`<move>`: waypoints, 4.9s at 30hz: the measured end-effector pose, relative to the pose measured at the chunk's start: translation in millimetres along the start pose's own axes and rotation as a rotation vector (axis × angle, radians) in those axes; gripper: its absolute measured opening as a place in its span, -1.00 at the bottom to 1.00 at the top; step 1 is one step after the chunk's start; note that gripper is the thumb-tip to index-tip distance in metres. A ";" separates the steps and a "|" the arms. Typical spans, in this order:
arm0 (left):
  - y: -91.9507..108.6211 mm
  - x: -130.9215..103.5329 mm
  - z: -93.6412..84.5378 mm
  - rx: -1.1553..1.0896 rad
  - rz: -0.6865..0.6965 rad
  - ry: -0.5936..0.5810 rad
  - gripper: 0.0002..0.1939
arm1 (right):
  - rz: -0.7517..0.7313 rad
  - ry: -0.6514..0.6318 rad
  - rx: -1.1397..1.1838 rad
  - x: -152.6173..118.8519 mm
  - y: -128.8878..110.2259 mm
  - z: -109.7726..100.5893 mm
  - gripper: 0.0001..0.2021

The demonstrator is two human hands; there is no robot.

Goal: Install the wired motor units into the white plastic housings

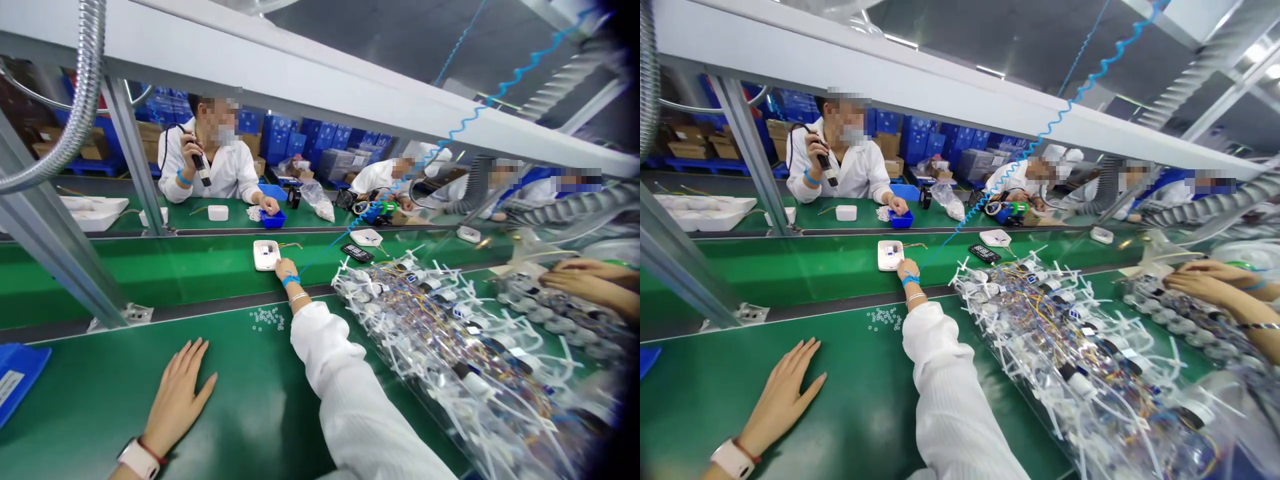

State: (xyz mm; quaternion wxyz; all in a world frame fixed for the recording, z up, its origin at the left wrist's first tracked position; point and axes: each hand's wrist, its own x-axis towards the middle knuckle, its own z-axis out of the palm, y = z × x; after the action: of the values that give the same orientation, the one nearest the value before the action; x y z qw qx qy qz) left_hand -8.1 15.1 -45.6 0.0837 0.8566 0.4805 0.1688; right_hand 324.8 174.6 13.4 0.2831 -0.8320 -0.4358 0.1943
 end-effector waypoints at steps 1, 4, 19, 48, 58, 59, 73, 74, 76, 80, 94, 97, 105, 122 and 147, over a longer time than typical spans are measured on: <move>-0.2 0.2 0.1 0.006 -0.001 -0.008 -0.40 | -0.013 0.008 -0.020 -3.0 1.0 -3.4 -0.71; -1.3 0.7 1.3 0.014 0.014 -0.013 -0.41 | -0.100 0.034 -0.055 -21.5 3.5 -23.8 -0.78; 5.4 -3.0 -7.4 -0.067 0.046 -0.018 -0.52 | -0.130 0.451 -0.710 -116.7 110.3 -181.8 -0.73; 112.5 -33.2 -116.8 -0.333 0.287 0.341 -0.70 | -0.680 -0.754 0.658 -291.9 -19.4 -78.4 -0.77; 78.5 -30.4 -114.7 -0.611 0.357 0.099 -0.81 | -0.650 -0.362 0.282 -187.3 19.6 -85.4 -0.85; 75.5 -28.4 -114.2 -0.699 0.386 0.022 -0.85 | -0.605 -0.282 0.250 -167.7 30.0 -75.5 -0.85; 32.4 45.1 -21.4 -0.641 0.167 -0.153 -0.90 | -0.516 -0.115 0.068 -94.1 80.5 9.7 -0.89; 32.3 47.2 -20.7 -0.650 0.157 -0.131 -0.89 | -0.522 -0.124 0.069 -93.6 80.8 9.7 -0.89; 32.0 49.3 -19.4 -0.676 0.123 -0.114 -0.86 | -0.536 -0.142 0.071 -93.2 81.0 9.5 -0.89; 31.2 48.1 -13.7 -0.752 0.048 -0.120 -0.79 | -0.561 -0.163 0.078 -93.0 80.3 7.7 -0.86; 33.3 43.7 -13.6 -0.795 0.005 -0.028 -0.87 | -0.824 -0.526 0.400 -190.0 13.4 14.8 -0.88; 35.1 43.3 -14.9 -0.796 0.001 -0.011 -0.87 | -0.826 -0.513 0.394 -201.2 8.4 21.6 -0.88; 37.0 42.7 -15.7 -0.776 -0.009 0.014 -0.88 | -0.812 -0.530 0.345 -196.3 12.8 21.0 -0.89; 37.2 38.4 -16.9 -0.829 0.181 0.144 -0.88 | -0.450 -0.914 0.634 -185.2 14.6 19.1 -0.78; 27.0 45.3 13.4 -0.818 0.125 0.109 -0.89 | -0.471 -0.816 0.701 -182.3 25.0 35.9 -0.78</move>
State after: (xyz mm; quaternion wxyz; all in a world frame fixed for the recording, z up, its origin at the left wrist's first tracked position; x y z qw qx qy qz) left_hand 40.1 39.7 -40.4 0.3810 0.7701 0.3246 0.3954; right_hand 220.4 21.6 -16.1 0.3864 -0.4275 -0.5924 0.5631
